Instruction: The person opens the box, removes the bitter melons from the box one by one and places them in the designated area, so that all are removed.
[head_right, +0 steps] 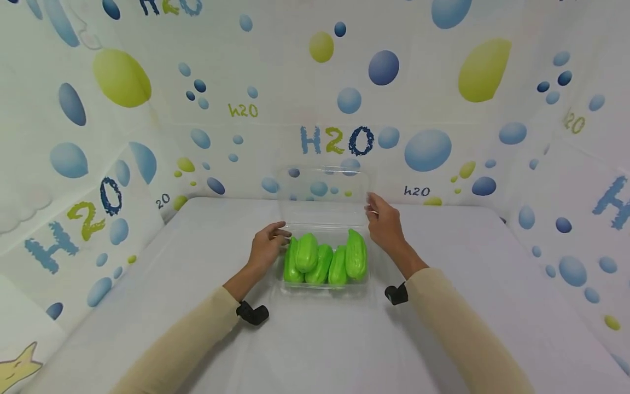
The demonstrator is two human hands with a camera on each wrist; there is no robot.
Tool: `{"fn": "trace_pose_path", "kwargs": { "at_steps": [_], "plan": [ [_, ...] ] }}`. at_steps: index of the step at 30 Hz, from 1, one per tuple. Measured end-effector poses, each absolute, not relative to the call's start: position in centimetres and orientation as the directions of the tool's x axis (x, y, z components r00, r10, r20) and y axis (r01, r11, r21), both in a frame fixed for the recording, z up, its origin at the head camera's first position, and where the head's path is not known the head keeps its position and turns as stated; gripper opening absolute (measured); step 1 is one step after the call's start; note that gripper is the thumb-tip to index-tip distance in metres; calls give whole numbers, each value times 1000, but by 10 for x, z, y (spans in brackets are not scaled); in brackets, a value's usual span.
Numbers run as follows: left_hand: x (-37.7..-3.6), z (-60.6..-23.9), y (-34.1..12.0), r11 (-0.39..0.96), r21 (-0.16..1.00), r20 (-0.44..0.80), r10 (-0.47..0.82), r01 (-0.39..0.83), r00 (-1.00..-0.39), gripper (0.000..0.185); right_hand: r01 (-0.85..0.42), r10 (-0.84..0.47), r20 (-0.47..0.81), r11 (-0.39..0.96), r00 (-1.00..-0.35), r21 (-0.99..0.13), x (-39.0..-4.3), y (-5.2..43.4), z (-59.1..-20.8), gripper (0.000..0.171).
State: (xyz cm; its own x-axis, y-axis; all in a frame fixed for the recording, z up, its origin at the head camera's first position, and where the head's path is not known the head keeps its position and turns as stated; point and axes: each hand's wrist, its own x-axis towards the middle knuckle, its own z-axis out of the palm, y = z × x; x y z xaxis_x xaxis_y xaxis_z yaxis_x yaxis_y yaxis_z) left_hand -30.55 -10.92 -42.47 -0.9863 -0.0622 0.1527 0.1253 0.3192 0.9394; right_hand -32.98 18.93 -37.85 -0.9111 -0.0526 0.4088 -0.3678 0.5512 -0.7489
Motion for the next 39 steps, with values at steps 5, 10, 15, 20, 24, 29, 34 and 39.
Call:
{"fn": "trace_pose_path", "kwargs": {
  "at_steps": [5,10,15,20,24,29,34,39],
  "plan": [
    [-304,-427,-106,318,940,157,-82,124,-984,45,-305,-83,309,524,-948,-795,-332,193,-382,56],
    [-302,-427,-107,301,947,147,-92,113,-985,44,-265,-105,247,529,-963,-806,-335,194,-391,61],
    [-300,-427,-109,278,954,144,-88,114,-986,45,-234,-115,204,521,-972,-820,-335,193,-397,62],
    [-298,-426,-111,242,963,143,-87,118,-986,45,-203,-112,169,511,-979,-835,-335,190,-404,55],
    [-296,-427,-113,218,969,139,-86,117,-987,44,-191,-106,159,518,-982,-834,-335,187,-409,52],
    [-297,-429,-116,186,976,134,-89,115,-987,45,-183,-97,154,530,-983,-828,-336,186,-412,50],
    [-300,-430,-119,134,986,116,-93,103,-989,48,-162,-95,132,554,-987,-817,-337,183,-415,46],
    [-303,-433,-122,39,996,80,-72,78,-994,50,-157,-94,126,571,-988,-806,-337,180,-417,45]
  ]
}}
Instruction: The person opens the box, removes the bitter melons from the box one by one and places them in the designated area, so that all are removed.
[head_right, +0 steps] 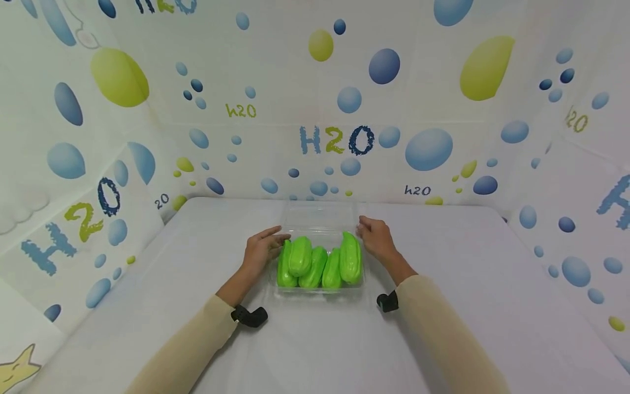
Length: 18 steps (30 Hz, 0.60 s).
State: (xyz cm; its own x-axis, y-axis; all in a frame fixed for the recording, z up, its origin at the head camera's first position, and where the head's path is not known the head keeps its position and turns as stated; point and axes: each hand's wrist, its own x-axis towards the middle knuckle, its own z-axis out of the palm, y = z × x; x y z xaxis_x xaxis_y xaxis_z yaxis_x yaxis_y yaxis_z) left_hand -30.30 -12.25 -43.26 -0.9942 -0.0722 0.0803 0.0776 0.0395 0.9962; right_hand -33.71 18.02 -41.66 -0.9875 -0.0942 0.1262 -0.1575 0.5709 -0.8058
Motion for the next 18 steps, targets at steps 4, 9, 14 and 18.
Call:
{"fn": "trace_pose_path", "kwargs": {
  "at_steps": [4,9,14,18],
  "plan": [
    [-304,-435,-124,-24,997,67,-69,69,-995,51,-142,-90,109,582,-990,-801,-335,180,-417,47],
    [-304,-436,-126,-100,993,52,-80,60,-995,50,-112,-46,106,598,-993,-793,-333,179,-417,48],
    [-304,-436,-127,-142,988,40,-83,52,-996,49,-66,90,151,607,-984,-792,-327,174,-415,45],
    [-303,-435,-128,-141,988,50,-98,63,-994,48,-40,205,202,601,-958,-798,-320,167,-411,38]
  ]
}}
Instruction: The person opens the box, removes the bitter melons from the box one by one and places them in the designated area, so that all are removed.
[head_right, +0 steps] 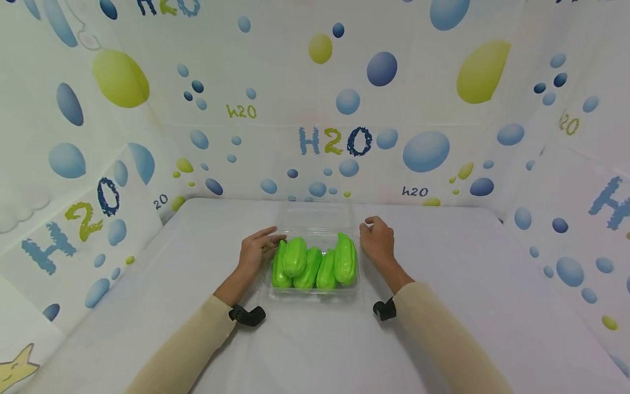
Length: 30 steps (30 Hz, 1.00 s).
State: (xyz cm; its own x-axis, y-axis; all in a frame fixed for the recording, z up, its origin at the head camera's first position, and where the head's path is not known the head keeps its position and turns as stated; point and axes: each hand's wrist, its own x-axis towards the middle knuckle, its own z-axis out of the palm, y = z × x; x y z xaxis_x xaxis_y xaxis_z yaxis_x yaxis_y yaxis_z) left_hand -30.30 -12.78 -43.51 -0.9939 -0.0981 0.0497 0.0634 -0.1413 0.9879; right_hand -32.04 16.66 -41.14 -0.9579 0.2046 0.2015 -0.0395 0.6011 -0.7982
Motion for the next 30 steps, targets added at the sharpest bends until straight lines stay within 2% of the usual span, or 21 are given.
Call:
{"fn": "trace_pose_path", "kwargs": {
  "at_steps": [6,11,19,26,30],
  "plan": [
    [-303,-437,-129,-130,989,59,-115,74,-992,47,-47,204,199,577,-959,-815,-306,159,-406,37],
    [-302,-438,-130,-120,990,66,-117,80,-991,47,-89,123,191,569,-974,-818,-292,153,-401,43],
    [-285,-412,-126,-145,987,51,-78,62,-996,41,-247,-39,283,610,-958,-753,-274,142,-400,54],
    [-296,-421,-127,-146,987,48,-83,60,-995,41,-178,-62,197,735,-979,-654,-261,132,-398,74],
    [-301,-431,-128,-124,990,52,-105,65,-993,41,-164,-70,179,795,-981,-584,-257,127,-400,79]
  ]
}}
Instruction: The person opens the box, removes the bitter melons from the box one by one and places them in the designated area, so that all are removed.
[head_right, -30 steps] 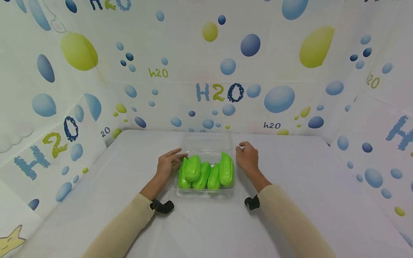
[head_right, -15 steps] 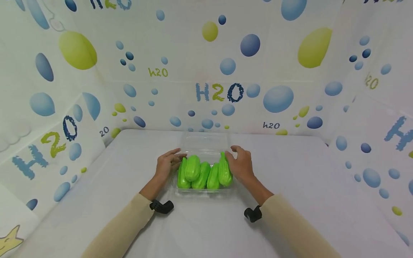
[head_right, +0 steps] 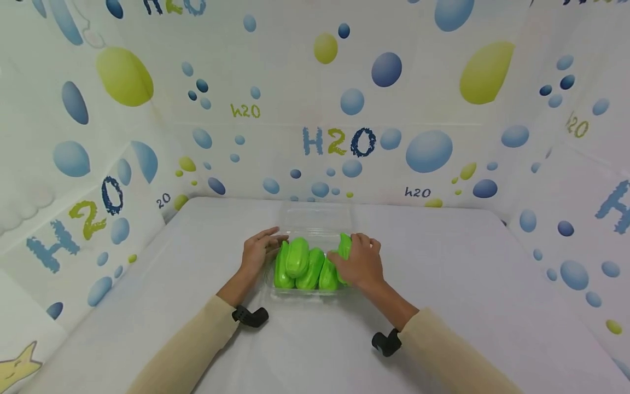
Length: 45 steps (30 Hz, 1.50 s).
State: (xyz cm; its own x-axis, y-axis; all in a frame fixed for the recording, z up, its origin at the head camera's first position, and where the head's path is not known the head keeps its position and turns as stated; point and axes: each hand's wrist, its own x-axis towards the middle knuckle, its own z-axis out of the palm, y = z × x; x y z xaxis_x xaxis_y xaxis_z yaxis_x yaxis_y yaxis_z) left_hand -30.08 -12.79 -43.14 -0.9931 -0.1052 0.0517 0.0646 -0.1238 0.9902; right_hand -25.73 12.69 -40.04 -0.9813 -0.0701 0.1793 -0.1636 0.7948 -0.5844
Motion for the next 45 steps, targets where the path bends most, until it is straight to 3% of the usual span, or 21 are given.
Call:
{"fn": "trace_pose_path", "kwargs": {
  "at_steps": [15,22,36,45],
  "plan": [
    [-302,-436,-128,-115,991,56,-113,69,-992,42,-240,-116,255,813,-960,-531,-252,121,-402,70],
    [-289,-419,-129,-110,992,46,-87,55,-995,43,-289,-139,319,821,-937,-492,-253,118,-400,58],
    [-278,-407,-127,-110,992,57,-85,66,-995,42,-339,-159,328,710,-931,-617,-259,114,-396,51],
    [-278,-406,-127,-108,992,49,-80,58,-996,43,-338,-162,312,658,-936,-673,-257,114,-392,55]
  ]
}}
